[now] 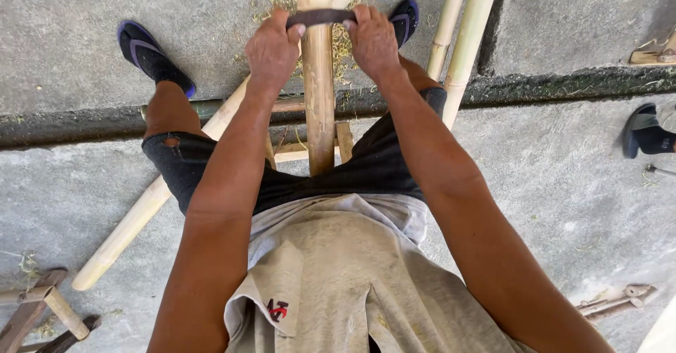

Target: The person is using a curved hand tool to shave and smooth the surface of bamboo poles.

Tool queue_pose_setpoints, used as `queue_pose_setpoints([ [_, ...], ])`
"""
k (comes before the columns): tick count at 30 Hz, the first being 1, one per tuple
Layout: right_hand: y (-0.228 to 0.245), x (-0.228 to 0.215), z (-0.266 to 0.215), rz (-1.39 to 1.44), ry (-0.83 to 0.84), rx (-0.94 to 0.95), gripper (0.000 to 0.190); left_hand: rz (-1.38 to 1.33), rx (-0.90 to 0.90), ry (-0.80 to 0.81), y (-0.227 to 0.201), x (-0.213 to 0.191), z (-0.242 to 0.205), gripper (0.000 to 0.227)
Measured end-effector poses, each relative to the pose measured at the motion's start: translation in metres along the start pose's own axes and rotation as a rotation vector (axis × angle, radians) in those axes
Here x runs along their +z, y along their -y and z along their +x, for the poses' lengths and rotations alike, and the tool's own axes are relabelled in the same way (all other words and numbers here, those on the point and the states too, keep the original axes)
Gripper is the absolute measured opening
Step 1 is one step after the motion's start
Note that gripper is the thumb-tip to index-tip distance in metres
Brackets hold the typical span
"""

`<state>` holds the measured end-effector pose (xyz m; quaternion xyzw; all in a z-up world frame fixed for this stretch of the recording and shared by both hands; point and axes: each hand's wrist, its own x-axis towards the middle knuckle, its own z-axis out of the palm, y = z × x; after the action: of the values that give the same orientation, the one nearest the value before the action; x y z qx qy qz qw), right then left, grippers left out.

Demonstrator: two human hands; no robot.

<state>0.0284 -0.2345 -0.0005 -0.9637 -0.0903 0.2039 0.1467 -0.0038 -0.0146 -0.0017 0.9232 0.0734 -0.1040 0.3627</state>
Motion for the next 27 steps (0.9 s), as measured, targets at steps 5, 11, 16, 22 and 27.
queue_pose_setpoints([
  [5, 0.002, 0.023, -0.056, 0.024, -0.060, -0.034, 0.031, 0.043, -0.032, 0.030, -0.002, -0.002, -0.060, 0.026],
  [11, 0.005, 0.054, -0.136, 0.003, 0.022, 0.017, 0.036, 0.010, -0.191, 0.280, 0.003, 0.002, -0.138, 0.026],
  [16, 0.008, 0.059, -0.174, 0.032, -0.067, -0.093, 0.031, 0.013, -0.042, 0.060, 0.033, 0.031, -0.183, 0.027],
  [22, 0.007, 0.019, -0.090, 0.000, 0.059, -0.017, 0.025, -0.147, -0.270, 0.323, 0.009, 0.004, -0.094, 0.024],
  [27, 0.001, -0.008, 0.001, -0.053, -0.140, -0.124, 0.026, -0.116, -0.090, 0.085, 0.014, 0.002, -0.002, 0.026],
])
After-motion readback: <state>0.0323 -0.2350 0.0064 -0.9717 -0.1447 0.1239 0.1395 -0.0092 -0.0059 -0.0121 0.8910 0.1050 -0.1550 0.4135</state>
